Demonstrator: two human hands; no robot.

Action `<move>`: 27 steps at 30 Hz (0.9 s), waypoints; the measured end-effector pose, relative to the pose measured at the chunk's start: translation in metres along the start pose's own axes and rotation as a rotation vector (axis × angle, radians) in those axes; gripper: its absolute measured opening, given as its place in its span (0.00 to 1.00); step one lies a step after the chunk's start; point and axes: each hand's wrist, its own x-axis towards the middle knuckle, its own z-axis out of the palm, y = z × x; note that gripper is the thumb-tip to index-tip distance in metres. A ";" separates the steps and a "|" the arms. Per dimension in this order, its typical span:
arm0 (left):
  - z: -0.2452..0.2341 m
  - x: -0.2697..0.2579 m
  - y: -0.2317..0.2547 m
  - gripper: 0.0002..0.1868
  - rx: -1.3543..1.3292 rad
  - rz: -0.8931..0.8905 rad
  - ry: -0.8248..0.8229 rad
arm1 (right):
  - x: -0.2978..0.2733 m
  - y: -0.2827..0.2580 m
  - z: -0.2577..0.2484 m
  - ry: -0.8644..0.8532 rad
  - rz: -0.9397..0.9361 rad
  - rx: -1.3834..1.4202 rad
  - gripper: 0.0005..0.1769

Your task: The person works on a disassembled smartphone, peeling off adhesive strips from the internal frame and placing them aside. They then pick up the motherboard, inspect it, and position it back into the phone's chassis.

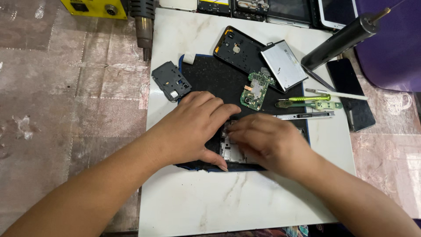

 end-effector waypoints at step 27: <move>-0.003 -0.004 -0.004 0.54 -0.092 -0.015 0.024 | 0.008 0.029 -0.008 0.003 0.189 -0.409 0.18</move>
